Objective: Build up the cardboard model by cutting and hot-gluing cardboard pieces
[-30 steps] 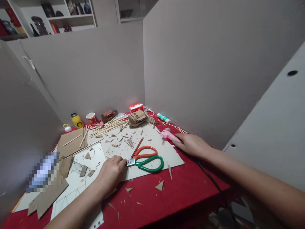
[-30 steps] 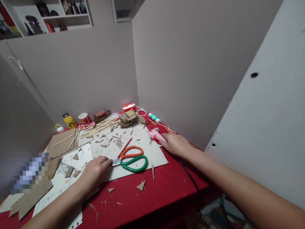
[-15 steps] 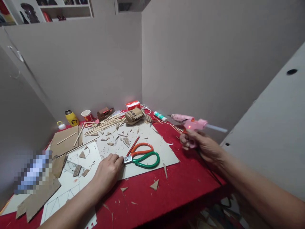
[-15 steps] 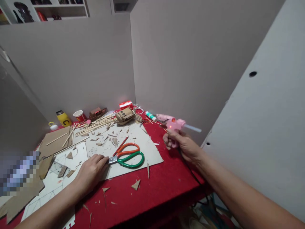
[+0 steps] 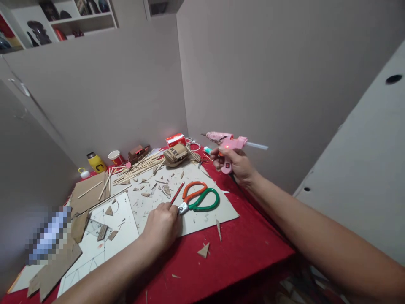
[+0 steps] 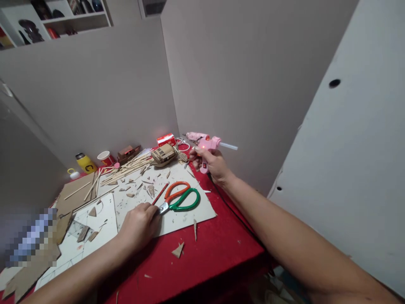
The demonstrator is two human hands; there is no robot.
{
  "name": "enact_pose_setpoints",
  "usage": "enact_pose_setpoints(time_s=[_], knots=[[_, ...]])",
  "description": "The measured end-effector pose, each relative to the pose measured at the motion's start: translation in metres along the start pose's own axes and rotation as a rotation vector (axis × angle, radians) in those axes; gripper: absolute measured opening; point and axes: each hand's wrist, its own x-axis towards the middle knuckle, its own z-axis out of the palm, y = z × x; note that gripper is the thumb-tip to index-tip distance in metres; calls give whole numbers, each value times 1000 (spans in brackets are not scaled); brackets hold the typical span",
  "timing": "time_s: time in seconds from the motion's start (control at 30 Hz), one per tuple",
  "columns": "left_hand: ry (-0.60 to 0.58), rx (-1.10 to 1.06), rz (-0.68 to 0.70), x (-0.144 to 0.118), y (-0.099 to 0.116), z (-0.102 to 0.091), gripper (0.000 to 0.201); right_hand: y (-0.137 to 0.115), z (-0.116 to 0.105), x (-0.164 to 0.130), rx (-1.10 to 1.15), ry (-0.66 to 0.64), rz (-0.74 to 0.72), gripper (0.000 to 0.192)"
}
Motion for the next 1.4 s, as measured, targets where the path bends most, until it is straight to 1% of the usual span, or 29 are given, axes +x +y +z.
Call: enact_pose_setpoints(time_s=[0.1, 0.27, 0.47, 0.57, 0.67, 0.77, 0.8, 0.87, 0.97, 1.03, 1.1, 1.13, 1.2, 1.4], knots=[[-6, 1, -10, 11, 12, -1, 21, 7, -6, -2, -23, 14, -4, 34], [-9, -16, -6, 30, 29, -2, 21, 11, -16, 0, -59, 28, -13, 31], [-13, -68, 21, 51, 52, -5, 20, 12, -16, 1, -75, 41, -35, 33], [-14, -116, 22, 56, 62, -8, 22, 12, -15, 0, -75, 45, -47, 35], [-10, -201, 16, 55, 64, -10, 17, 12, -14, -1, -82, 43, -48, 35], [19, -351, -7, 53, 52, -12, 21, 13, -12, -3, -91, 41, -44, 33], [38, -413, -30, 55, 43, -12, 22, 13, -12, -3, -93, 40, -41, 32], [94, -546, -122, 66, 19, -13, 23, 11, -10, -5, -94, 36, -35, 32], [176, -729, -332, 96, -25, -13, 27, 8, -8, -6, -91, 30, -26, 32], [190, -841, -466, 120, -51, -13, 35, 7, -7, -7, -87, 25, -23, 33], [174, -945, -573, 141, -68, -13, 37, 5, -7, -8, -83, 21, -25, 35], [158, -993, -616, 150, -72, -13, 37, 5, -7, -8, -82, 18, -27, 36], [128, -1078, -682, 164, -73, -10, 37, 6, -7, -8, -86, 9, -29, 37], [84, -1220, -785, 193, -58, -1, 37, 12, -11, -6, -131, -8, -23, 39]])
